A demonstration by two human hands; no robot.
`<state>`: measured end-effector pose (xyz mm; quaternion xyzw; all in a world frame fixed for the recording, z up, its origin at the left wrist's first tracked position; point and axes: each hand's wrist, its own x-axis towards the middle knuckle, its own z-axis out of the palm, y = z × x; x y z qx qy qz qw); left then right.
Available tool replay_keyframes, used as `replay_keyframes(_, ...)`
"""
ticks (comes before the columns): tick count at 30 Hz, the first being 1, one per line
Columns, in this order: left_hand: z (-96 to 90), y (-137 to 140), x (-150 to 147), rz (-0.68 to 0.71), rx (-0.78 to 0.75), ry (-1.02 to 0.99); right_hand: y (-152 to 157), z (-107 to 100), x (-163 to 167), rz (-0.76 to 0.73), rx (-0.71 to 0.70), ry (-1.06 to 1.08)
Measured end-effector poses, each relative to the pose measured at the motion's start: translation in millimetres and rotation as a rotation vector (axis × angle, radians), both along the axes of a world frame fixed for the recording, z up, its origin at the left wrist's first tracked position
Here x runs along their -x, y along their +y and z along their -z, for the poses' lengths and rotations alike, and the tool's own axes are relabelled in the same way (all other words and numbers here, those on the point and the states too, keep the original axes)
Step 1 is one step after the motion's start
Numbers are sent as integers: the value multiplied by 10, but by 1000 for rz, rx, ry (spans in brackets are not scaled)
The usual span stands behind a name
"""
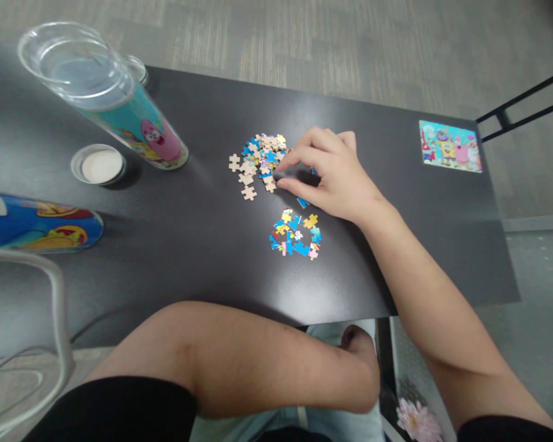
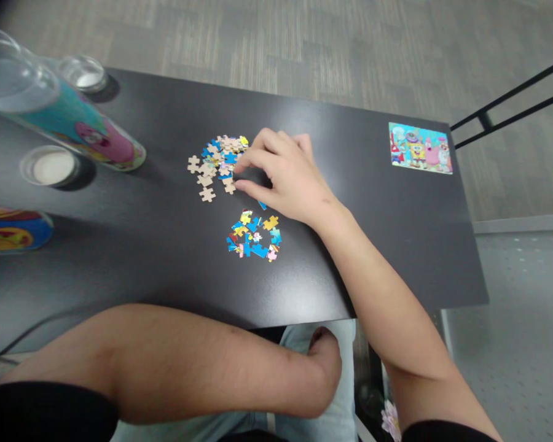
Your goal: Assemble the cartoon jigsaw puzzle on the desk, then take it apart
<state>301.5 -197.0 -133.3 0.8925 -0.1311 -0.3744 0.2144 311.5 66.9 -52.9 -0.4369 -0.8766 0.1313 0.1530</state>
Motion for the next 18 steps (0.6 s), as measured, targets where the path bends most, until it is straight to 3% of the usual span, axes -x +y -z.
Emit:
replay_keyframes(4, -52, 27, 25, 15, -34, -31, -54, 52, 193, -18, 46, -33)
replay_keyframes(10, -45, 42, 20, 6, -6, -30, -43, 56, 166, -18, 83, 15)
replay_keyframes(14, -31, 33, 11, 16, 63, -11, -82, -20, 169, -97, 114, 12)
replay_keyframes(16, -27, 4, 12, -35, 43, 11, -93, -35, 167, -178, 147, 24)
replay_keyframes(18, -26, -20, 14, -222, 53, 51, -97, -18, 157, -263, 176, 71)
